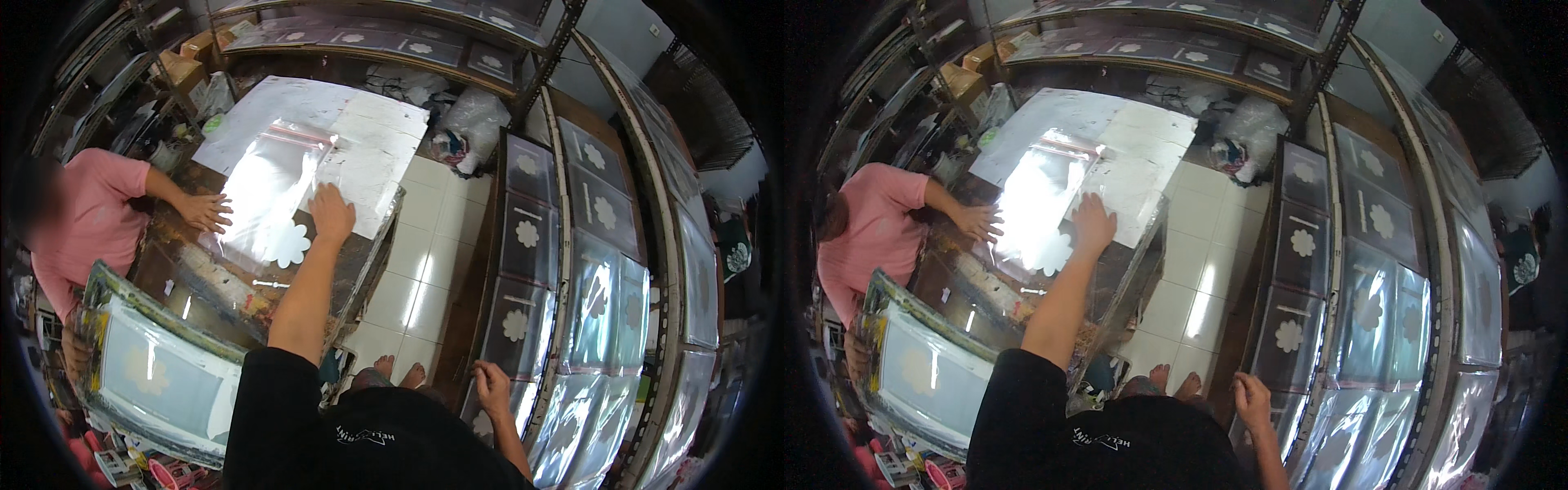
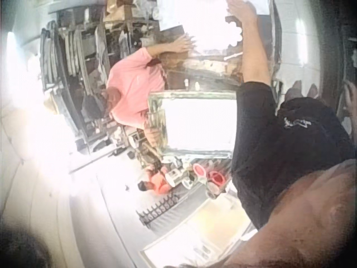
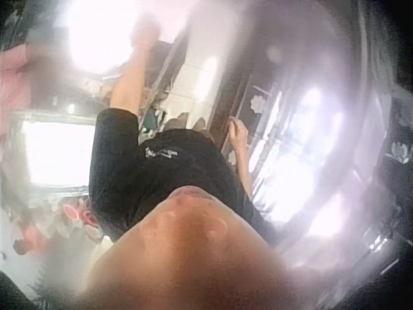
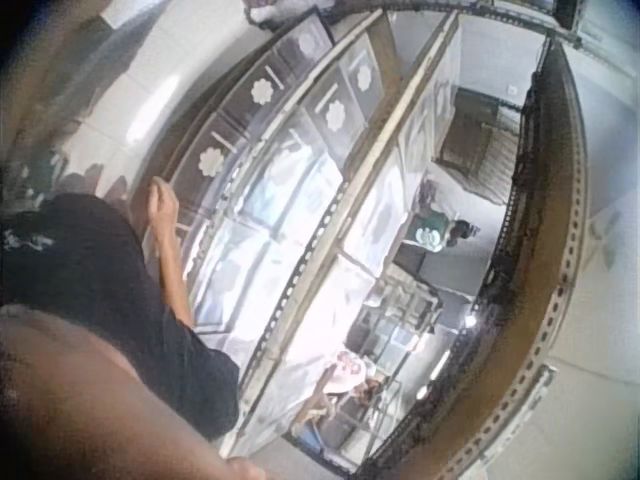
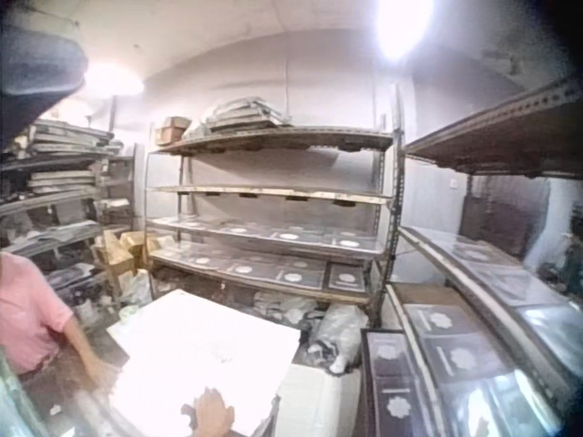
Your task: The person repeatedly picks up white flower-shaped cutouts from a table and places them onto a transparent sheet on a nearby rack. The person handles the cutouts one at a time and arranges them in a pattern on the sheet.
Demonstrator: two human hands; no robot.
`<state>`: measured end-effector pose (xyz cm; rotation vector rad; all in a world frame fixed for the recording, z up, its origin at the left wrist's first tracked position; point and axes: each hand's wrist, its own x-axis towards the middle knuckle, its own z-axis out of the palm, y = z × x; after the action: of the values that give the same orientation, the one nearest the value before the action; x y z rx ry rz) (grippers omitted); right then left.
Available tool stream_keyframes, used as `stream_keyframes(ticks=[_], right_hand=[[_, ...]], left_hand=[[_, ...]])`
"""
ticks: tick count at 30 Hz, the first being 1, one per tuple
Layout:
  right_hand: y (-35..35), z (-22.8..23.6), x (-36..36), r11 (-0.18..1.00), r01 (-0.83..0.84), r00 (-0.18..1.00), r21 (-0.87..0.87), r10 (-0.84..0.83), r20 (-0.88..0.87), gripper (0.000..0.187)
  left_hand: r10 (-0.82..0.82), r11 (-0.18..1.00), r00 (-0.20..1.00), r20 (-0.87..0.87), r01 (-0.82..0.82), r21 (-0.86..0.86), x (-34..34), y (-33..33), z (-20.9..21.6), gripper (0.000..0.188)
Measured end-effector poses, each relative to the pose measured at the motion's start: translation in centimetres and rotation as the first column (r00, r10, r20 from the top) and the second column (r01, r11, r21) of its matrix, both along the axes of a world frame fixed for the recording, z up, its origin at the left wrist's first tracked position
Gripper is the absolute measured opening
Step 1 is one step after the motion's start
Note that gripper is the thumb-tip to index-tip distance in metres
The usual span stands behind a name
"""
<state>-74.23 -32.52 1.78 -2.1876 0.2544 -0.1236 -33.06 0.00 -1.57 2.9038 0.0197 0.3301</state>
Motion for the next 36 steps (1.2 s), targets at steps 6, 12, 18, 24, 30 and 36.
stream_keyframes(ticks=[6,12,18,24,30,36], right_hand=[[1.3,-1.2,-2.9,0.993,0.101,0.978,0.055,-0.089,-0.187,0.023],[2.3,-2.0,2.7,0.994,0.027,0.996,0.103,-0.019,-0.083,0.025],[1.9,2.0,14.5,0.694,-0.001,0.983,0.720,0.133,-0.128,0.050],[-1.1,4.0,18.2,0.522,-0.105,0.950,0.846,0.304,-0.070,0.040],[-4.5,4.5,13.1,0.745,-0.083,0.980,0.661,0.183,-0.083,0.028],[-12.9,9.6,2.9,0.893,0.178,0.984,0.414,-0.149,-0.100,0.030]], left_hand=[[-0.094,0.994,0.989,0.112,0.086,0.071,0.4,-0.9,-1.5,0.021],[-0.248,0.968,0.968,0.041,0.249,-0.027,-4.1,-3.6,-0.5,0.025],[-0.578,0.778,0.801,0.154,0.598,-0.193,-12.6,-7.8,3.0,0.022],[-0.859,0.490,0.503,0.091,0.861,-0.133,-23.4,-13.8,8.1,0.034],[-0.940,0.305,0.327,0.094,0.933,-0.193,-27.3,-16.5,8.4,0.037],[-0.962,0.048,0.126,0.243,0.952,-0.302,-31.2,-19.1,11.6,0.039]])
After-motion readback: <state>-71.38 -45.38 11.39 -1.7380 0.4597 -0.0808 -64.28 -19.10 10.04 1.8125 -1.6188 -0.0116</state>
